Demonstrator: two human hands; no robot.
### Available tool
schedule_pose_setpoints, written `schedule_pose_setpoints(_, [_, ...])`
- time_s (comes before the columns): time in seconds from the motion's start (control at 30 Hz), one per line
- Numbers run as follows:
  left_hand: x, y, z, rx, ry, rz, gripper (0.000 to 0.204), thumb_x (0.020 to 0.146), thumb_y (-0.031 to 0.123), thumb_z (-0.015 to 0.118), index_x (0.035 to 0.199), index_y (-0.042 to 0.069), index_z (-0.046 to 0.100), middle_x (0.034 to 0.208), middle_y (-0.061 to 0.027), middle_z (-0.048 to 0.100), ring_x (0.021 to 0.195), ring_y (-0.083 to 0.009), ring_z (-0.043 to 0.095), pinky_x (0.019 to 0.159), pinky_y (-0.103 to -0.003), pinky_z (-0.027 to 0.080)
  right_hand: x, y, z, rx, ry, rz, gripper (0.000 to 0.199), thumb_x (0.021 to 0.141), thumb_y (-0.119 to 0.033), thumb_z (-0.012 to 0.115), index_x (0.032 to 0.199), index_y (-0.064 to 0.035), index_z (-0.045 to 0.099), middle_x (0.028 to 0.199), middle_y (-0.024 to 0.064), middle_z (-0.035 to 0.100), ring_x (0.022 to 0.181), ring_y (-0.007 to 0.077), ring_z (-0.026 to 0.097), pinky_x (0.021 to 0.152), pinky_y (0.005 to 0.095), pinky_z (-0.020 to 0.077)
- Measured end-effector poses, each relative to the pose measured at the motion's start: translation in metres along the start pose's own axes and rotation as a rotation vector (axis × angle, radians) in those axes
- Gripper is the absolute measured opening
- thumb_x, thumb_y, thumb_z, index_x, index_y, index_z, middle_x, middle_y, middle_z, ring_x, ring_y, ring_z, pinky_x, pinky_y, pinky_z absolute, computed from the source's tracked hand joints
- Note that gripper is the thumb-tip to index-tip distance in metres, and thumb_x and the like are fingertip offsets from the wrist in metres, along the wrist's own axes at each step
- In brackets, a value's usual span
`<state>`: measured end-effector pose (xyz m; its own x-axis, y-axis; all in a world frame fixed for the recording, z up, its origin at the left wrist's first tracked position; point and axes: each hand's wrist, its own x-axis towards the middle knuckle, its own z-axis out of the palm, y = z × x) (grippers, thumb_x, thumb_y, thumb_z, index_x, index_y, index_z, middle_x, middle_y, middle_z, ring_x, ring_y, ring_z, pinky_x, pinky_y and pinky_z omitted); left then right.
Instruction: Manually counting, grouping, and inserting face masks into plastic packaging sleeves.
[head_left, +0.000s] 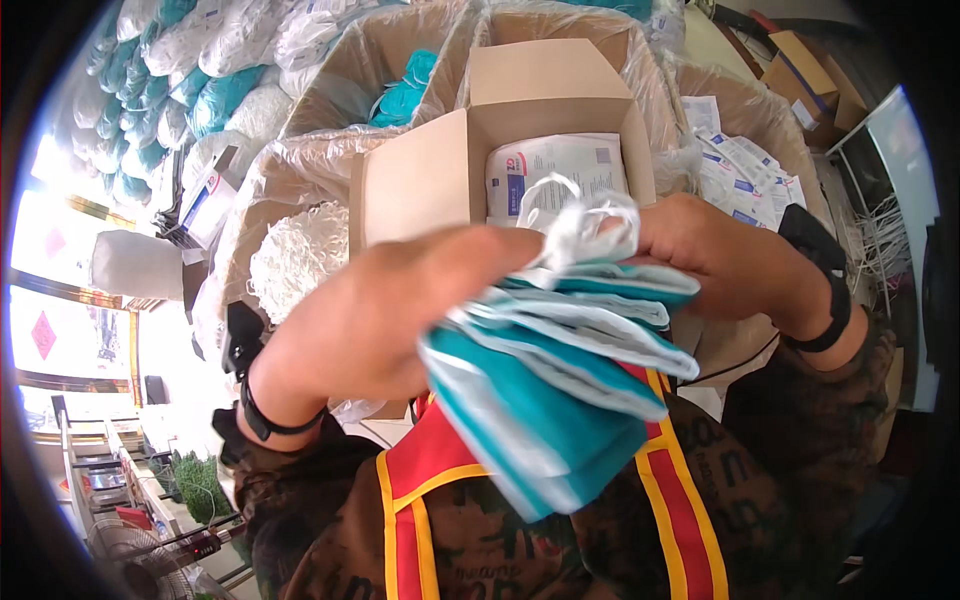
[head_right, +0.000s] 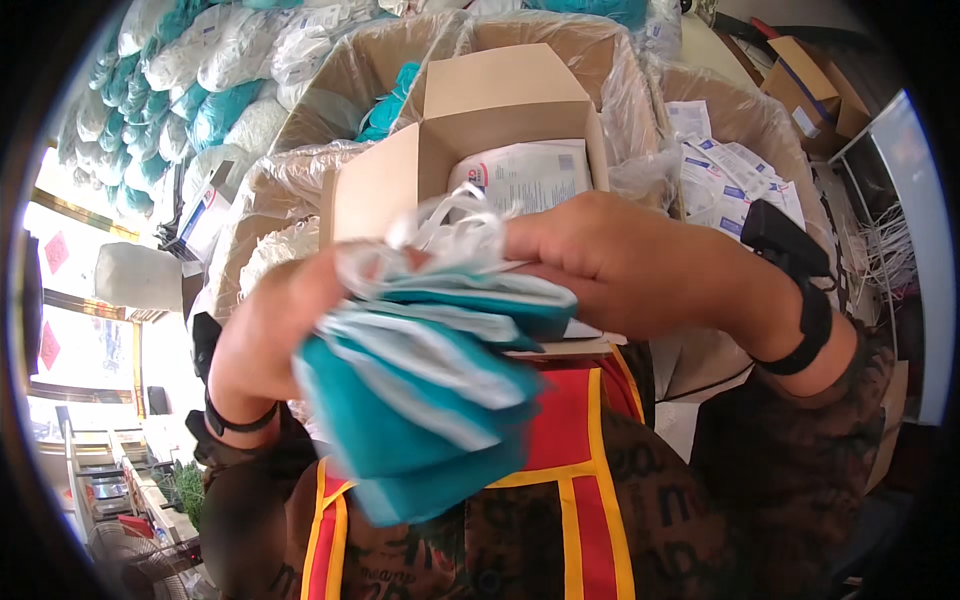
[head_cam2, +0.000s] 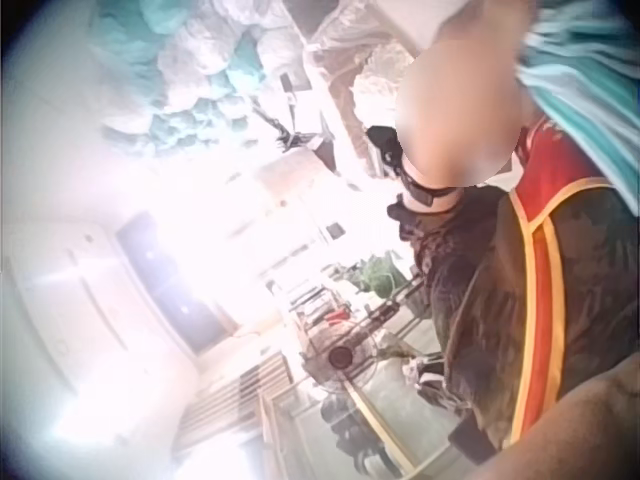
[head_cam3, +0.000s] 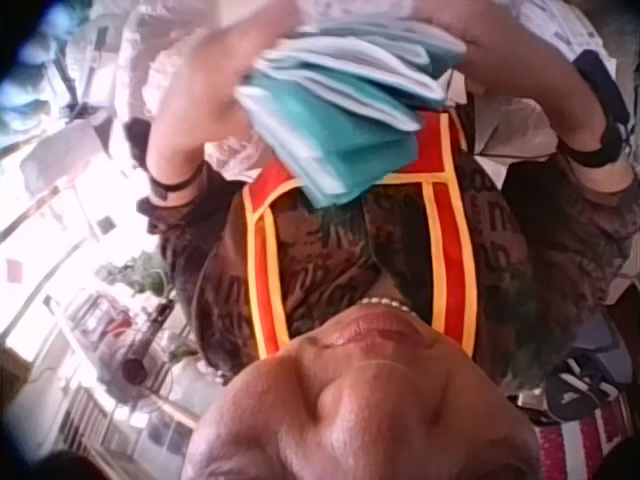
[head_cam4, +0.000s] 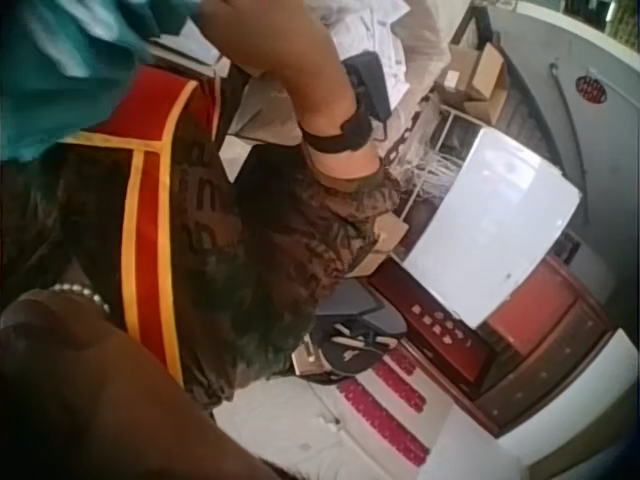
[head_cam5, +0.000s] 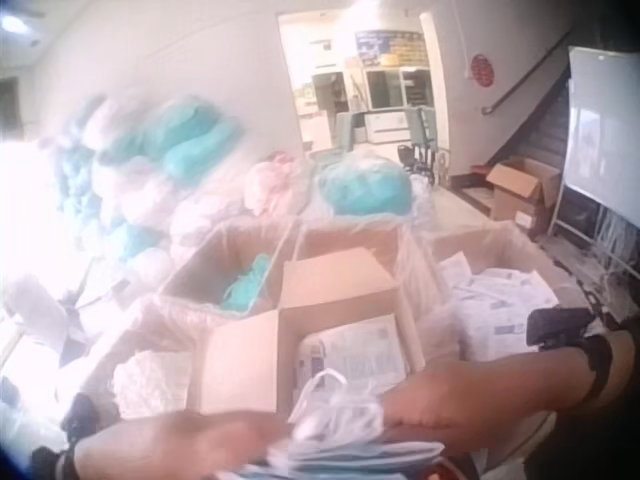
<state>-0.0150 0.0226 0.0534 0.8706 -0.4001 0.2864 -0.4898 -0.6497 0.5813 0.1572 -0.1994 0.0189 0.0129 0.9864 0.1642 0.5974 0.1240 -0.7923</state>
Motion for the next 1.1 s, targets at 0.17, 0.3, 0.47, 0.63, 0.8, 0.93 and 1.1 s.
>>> schedule_pose_setpoints(0.17, [-0.017, 0.005, 0.017, 0.407, -0.128, -0.069, 0.052, 0.07, 0.02, 0.074, 0.114, -0.001, 0.055, 0.089, -0.0152, 0.059, 0.069, -0.0309, 0.065, 0.059, -0.037, 0.054, -0.004, -0.037, -0.003, -0.122, -0.188, 0.219, 0.024, 0.096, -0.026, 0.054, 0.086, -0.0043, 0.056, 0.068, 0.0165, 0.058, 0.064, 0.0386, 0.059, 0.057, 0.0432, 0.0448])
schedule_pose_setpoints(0.3, [-0.044, -0.012, 0.011, 0.445, -0.001, -0.02, 0.045, 0.068, 0.018, 0.071, 0.107, 0.001, 0.058, 0.083, -0.01, 0.054, 0.059, -0.0253, 0.062, 0.053, -0.035, 0.053, -0.028, -0.036, 0.003, -0.108, -0.175, 0.197, 0.026, 0.096, -0.025, 0.054, 0.078, -0.0055, 0.052, 0.064, 0.0143, 0.053, 0.06, 0.0355, 0.058, 0.053, 0.0426, 0.0436])
schedule_pose_setpoints(0.47, [-0.064, -0.026, 0.006, 0.495, 0.021, -0.031, 0.043, 0.068, 0.021, 0.073, 0.104, 0.001, 0.059, 0.083, -0.0107, 0.054, 0.058, -0.0265, 0.06, 0.051, -0.035, 0.051, -0.051, -0.048, -0.005, -0.158, -0.182, 0.251, 0.022, 0.093, -0.022, 0.059, 0.079, -0.0059, 0.054, 0.065, 0.0113, 0.053, 0.059, 0.0321, 0.058, 0.05, 0.0395, 0.043])
schedule_pose_setpoints(0.63, [-0.084, -0.052, 0.001, 0.64, 0.074, -0.151, 0.045, 0.065, 0.02, 0.074, 0.104, 0.004, 0.058, 0.086, -0.012, 0.057, 0.062, -0.0285, 0.063, 0.052, -0.036, 0.052, -0.069, -0.05, -0.015, -0.039, -0.168, 0.386, 0.015, 0.09, -0.018, 0.063, 0.082, -0.0056, 0.058, 0.067, 0.0103, 0.054, 0.059, 0.0322, 0.057, 0.05, 0.0376, 0.0437])
schedule_pose_setpoints(0.8, [-0.15, -0.128, -0.026, 0.924, 0.083, -0.573, 0.035, 0.067, 0.002, 0.068, 0.101, 0.005, 0.059, 0.091, -0.0116, 0.065, 0.071, -0.0317, 0.066, 0.057, -0.035, 0.053, -0.111, -0.046, -0.019, 0.005, 0.053, 0.543, 0.022, 0.093, -0.022, 0.061, 0.081, -0.0038, 0.057, 0.064, 0.0058, 0.053, 0.054, 0.0211, 0.055, 0.049, 0.0315, 0.041])
schedule_pose_setpoints(0.93, [-0.174, -0.128, -0.033, -0.068, 0.849, -0.74, 0.031, 0.08, 0.004, 0.07, 0.11, 0.005, 0.064, 0.093, -0.0047, 0.07, 0.076, -0.0176, 0.068, 0.058, -0.028, 0.053, -0.123, -0.015, -0.028, 0.56, 0.434, 0.729, 0.029, 0.095, -0.03, 0.058, 0.083, -0.0038, 0.056, 0.06, -0.0006, 0.047, 0.049, 0.0062, 0.042, 0.043, 0.0226, 0.0302])
schedule_pose_setpoints(1.1, [-0.115, -0.104, -0.011, -0.759, 1.215, -0.436, 0.032, 0.086, 0.013, 0.069, 0.115, 0.003, 0.059, 0.094, -0.0046, 0.063, 0.066, -0.0064, 0.056, 0.041, -0.016, 0.035, -0.067, 0.008, 0.014, 0.995, 0.442, 0.603, 0.03, 0.095, -0.032, 0.059, 0.084, -0.0041, 0.055, 0.058, -0.0015, 0.043, 0.045, 0.0033, 0.033, 0.041, 0.0188, 0.0226])
